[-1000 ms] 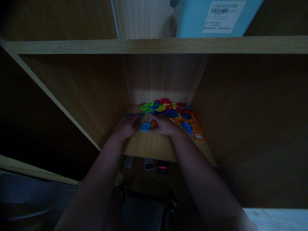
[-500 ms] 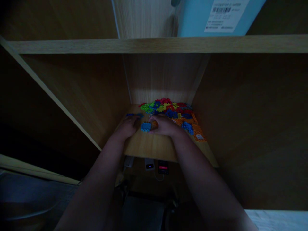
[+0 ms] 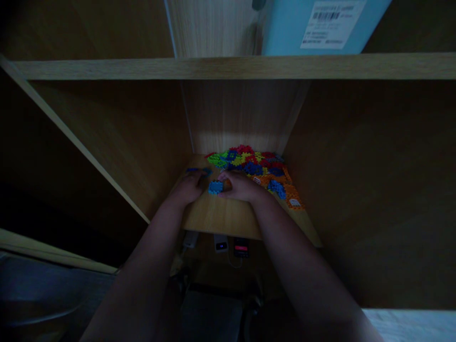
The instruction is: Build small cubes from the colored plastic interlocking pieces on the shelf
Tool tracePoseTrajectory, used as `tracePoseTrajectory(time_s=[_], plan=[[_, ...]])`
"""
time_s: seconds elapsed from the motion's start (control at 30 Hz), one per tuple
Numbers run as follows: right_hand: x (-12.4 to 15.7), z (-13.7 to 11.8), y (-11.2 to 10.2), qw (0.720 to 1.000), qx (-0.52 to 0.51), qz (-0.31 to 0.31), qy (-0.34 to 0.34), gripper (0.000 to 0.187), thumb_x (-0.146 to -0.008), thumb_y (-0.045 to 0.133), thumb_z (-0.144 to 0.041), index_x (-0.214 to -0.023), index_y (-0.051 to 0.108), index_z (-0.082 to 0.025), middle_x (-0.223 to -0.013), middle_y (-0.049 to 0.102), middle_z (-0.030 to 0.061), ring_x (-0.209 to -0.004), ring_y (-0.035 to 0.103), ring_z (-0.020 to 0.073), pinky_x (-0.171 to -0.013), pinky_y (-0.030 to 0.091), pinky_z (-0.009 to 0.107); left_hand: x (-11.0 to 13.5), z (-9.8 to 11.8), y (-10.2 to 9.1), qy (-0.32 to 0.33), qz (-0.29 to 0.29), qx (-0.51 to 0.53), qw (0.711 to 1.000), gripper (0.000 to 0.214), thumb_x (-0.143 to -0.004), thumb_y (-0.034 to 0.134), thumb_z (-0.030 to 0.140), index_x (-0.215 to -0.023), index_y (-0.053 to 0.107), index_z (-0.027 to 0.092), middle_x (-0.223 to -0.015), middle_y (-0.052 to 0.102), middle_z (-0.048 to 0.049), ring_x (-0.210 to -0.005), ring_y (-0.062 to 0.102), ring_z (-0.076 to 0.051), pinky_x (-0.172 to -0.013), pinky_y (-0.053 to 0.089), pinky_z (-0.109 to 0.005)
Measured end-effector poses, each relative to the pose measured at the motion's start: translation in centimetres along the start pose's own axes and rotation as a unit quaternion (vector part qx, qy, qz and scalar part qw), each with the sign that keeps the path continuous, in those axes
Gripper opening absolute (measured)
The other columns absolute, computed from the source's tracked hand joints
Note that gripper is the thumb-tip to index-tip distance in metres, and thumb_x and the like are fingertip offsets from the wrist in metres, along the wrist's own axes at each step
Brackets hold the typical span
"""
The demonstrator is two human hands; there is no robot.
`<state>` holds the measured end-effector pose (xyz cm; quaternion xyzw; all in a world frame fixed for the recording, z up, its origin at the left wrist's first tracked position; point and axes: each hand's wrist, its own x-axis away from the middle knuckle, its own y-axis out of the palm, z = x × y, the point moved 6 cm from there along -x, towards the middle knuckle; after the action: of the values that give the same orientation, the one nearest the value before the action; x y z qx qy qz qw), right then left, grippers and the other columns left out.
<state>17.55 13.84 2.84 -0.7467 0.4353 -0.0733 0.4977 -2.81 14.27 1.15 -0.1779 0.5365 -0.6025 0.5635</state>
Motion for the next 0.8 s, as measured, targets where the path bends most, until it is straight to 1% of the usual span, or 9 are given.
tracePoseTrajectory(time_s=[0.2, 0.33, 0.53, 0.67, 0.8], plan=[[-0.1, 0.0, 0.1, 1.0, 0.001, -0.001, -0.007, 0.043, -0.081, 0.089, -0.032, -0.118, 0.068, -0.025, -0.126, 0.074, 0.0074, -0.121, 0.068, 0.0288, -0.108, 0.054, 0.047, 0.0, 0.0, 0.0, -0.007, -0.001, -0.009, 1.0, 0.042, -0.098, 0.053, 0.021, -0.137, 0.069, 0.015, -0.141, 0.073, -0.0151, -0.132, 0.066, -0.032, -0.119, 0.051, -0.049], [0.0, 0.0, 0.0, 1.0, -0.004, 0.002, -0.006, 0.043, -0.08, 0.089, -0.032, -0.118, 0.069, -0.026, -0.125, 0.075, 0.0066, -0.12, 0.069, 0.0286, -0.108, 0.054, 0.047, 0.0, 0.1, -0.2, -0.001, 0.012, 0.004, 1.0, 0.039, -0.099, 0.054, 0.023, -0.134, 0.07, 0.018, -0.139, 0.074, -0.0127, -0.132, 0.066, -0.03, -0.12, 0.05, -0.048], [-0.1, 0.0, 0.1, 1.0, -0.002, 0.005, -0.012, 0.046, -0.078, 0.09, -0.031, -0.119, 0.069, -0.028, -0.127, 0.074, 0.0064, -0.122, 0.068, 0.0293, -0.108, 0.054, 0.048, -0.3, 0.7, -1.2, 0.022, 0.046, 0.056, 0.997, 0.034, -0.095, 0.056, 0.016, -0.123, 0.074, 0.021, -0.129, 0.078, -0.0101, -0.126, 0.069, -0.027, -0.117, 0.052, -0.046], [-0.2, 0.0, 0.4, 1.0, 0.002, 0.007, -0.006, 0.047, -0.078, 0.09, -0.03, -0.119, 0.069, -0.028, -0.126, 0.074, 0.0062, -0.122, 0.068, 0.0296, -0.107, 0.055, 0.047, -0.3, 0.9, -1.6, 0.024, 0.049, 0.068, 0.996, 0.031, -0.093, 0.058, 0.014, -0.118, 0.074, 0.022, -0.125, 0.079, -0.008, -0.122, 0.07, -0.027, -0.114, 0.054, -0.045], [-0.3, 0.1, 0.6, 1.0, -0.002, 0.007, -0.012, 0.046, -0.079, 0.09, -0.032, -0.12, 0.068, -0.027, -0.126, 0.074, 0.0065, -0.12, 0.069, 0.0286, -0.106, 0.055, 0.047, -0.1, 1.2, -1.8, 0.017, 0.048, 0.056, 0.997, 0.03, -0.093, 0.059, 0.014, -0.117, 0.074, 0.022, -0.123, 0.079, -0.0086, -0.122, 0.07, -0.028, -0.114, 0.054, -0.045]])
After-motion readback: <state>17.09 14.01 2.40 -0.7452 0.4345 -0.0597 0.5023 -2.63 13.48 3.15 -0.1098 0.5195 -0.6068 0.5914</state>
